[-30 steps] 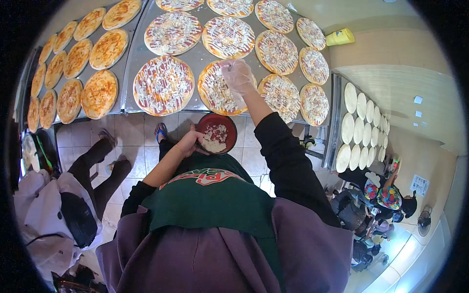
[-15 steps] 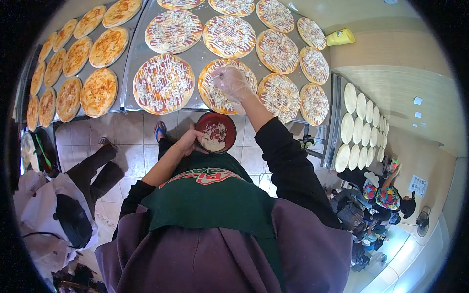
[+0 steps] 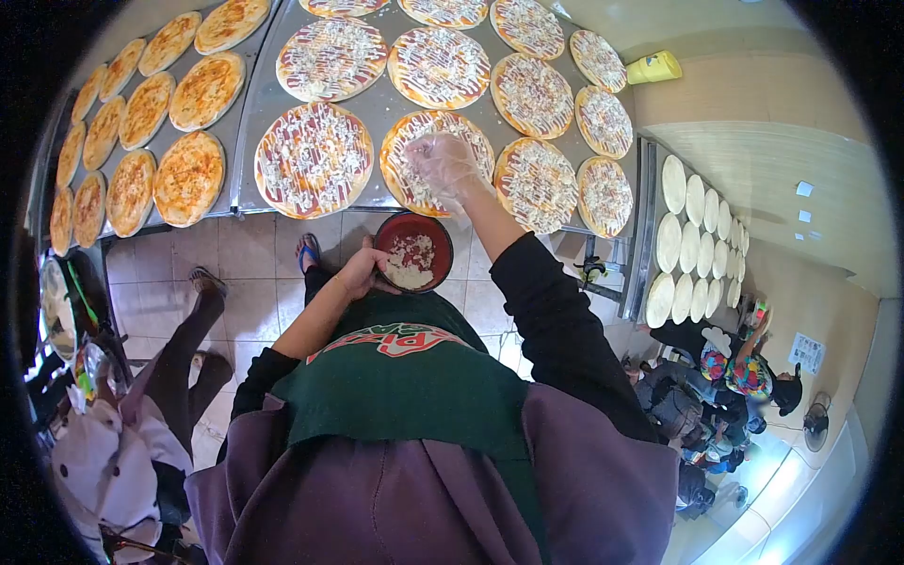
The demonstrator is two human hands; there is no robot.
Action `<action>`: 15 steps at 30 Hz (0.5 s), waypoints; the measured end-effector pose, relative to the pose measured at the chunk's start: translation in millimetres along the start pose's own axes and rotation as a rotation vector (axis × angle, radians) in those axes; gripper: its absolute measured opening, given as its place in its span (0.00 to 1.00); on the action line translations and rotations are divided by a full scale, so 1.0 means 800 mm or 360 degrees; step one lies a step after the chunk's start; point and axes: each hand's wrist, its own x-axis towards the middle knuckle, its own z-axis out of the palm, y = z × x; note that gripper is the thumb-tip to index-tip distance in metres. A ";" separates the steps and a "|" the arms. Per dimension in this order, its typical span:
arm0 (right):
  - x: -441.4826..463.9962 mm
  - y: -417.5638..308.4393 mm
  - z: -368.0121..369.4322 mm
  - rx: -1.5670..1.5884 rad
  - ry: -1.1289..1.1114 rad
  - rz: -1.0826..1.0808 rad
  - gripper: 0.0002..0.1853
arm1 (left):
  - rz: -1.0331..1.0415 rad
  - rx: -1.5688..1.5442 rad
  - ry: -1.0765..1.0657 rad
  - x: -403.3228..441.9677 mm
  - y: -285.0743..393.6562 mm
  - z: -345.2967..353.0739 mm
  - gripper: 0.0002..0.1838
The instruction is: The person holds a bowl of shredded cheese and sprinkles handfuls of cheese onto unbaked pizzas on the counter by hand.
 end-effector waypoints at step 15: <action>-0.053 0.075 -0.103 0.1308 0.0169 0.0296 0.08 | -0.0009 -0.0042 -0.0012 -0.001 -0.003 0.009 0.42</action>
